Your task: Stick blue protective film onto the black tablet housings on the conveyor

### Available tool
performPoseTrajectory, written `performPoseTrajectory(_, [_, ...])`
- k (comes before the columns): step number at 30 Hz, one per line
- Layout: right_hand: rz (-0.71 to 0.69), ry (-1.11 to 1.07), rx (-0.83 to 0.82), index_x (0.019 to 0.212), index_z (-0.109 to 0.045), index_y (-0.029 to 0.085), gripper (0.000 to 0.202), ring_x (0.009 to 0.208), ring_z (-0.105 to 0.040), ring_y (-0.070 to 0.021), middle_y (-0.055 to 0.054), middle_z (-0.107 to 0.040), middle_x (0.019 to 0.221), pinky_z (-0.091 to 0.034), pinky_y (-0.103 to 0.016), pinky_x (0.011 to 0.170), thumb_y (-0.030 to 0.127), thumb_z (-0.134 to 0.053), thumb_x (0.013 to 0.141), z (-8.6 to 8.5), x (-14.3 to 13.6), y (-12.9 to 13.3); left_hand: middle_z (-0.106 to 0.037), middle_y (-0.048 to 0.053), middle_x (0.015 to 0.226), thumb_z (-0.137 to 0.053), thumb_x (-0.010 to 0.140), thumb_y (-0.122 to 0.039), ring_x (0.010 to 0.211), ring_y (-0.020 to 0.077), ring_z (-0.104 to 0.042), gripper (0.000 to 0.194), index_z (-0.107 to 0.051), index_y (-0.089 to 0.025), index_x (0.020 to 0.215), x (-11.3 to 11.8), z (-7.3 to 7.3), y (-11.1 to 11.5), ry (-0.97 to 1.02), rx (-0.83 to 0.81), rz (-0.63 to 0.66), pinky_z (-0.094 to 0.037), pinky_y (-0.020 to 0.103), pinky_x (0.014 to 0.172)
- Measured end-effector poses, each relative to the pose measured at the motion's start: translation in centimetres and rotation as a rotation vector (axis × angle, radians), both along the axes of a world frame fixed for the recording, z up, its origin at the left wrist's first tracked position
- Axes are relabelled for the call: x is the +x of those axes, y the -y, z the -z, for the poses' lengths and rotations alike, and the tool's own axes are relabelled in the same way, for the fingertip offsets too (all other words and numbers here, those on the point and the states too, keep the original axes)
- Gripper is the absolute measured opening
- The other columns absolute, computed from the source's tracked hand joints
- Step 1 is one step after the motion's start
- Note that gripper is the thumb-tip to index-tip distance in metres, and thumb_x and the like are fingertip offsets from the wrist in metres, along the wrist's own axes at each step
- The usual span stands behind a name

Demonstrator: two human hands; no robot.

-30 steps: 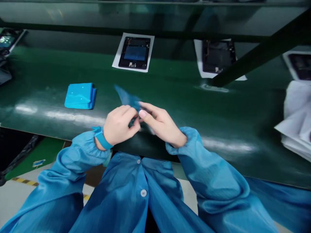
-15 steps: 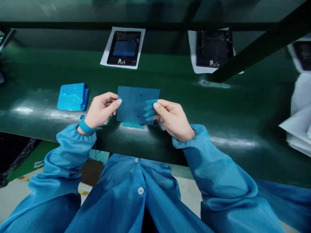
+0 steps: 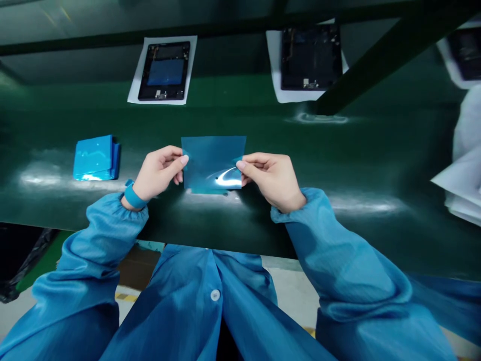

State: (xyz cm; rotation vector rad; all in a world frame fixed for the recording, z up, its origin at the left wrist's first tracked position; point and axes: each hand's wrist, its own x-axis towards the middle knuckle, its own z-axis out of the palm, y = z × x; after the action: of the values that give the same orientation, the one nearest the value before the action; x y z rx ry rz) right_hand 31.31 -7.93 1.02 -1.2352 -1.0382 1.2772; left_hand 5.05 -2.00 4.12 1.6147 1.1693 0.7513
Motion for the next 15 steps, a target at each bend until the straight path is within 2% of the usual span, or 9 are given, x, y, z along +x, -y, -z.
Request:
performPoseTrajectory(4, [0.040, 0.033, 0.007, 0.082, -0.075, 0.016, 0.039, 0.052, -0.063, -0.0121, -0.001, -0.069, 0.064, -0.058, -0.027, 0.054, 0.053, -0.086, 0.073, 0.3, 1.9, -0.3, -0.068, 0.003, 0.077, -0.074, 0.086, -0.050, 0.055, 0.0095, -0.061, 0.038, -0.067, -0.016, 0.102, 0.0, -0.5, -2.1, -0.088, 0.061, -0.005, -0.053, 0.021, 0.051])
performPoseTrajectory(9, [0.102, -0.012, 0.013, 0.081, -0.074, 0.017, 0.042, 0.050, -0.061, -0.0113, 0.001, -0.067, 0.059, -0.057, -0.027, 0.053, 0.055, -0.088, 0.068, 1.3, 4.7, -1.2, -0.069, 0.004, 0.070, -0.074, 0.085, -0.038, 0.051, 0.0115, -0.059, 0.022, -0.069, -0.017, 0.089, 0.6, -1.2, -7.6, -0.261, 0.107, 0.006, -0.049, 0.024, 0.048])
performPoseTrajectory(12, [0.155, -0.119, -0.023, 0.079, -0.074, 0.016, 0.044, 0.050, -0.060, -0.0103, 0.002, -0.066, 0.058, -0.055, -0.025, 0.052, 0.053, -0.092, 0.063, 2.2, 5.8, -1.9, -0.069, 0.004, 0.067, -0.074, 0.083, -0.034, 0.048, 0.0133, -0.059, 0.017, -0.070, -0.018, 0.083, 2.8, -1.0, -11.3, -0.390, 0.110, 0.016, -0.047, 0.025, 0.046])
performPoseTrajectory(15, [0.176, -0.238, -0.088, 0.078, -0.073, 0.015, 0.047, 0.049, -0.059, -0.0100, 0.001, -0.066, 0.057, -0.053, -0.024, 0.050, 0.051, -0.095, 0.058, 3.0, 6.4, -2.4, -0.069, 0.004, 0.064, -0.077, 0.080, -0.031, 0.050, 0.0158, -0.060, 0.014, -0.070, -0.018, 0.078, 6.5, -0.5, -14.2, -0.506, 0.139, 0.005, -0.048, 0.028, 0.050])
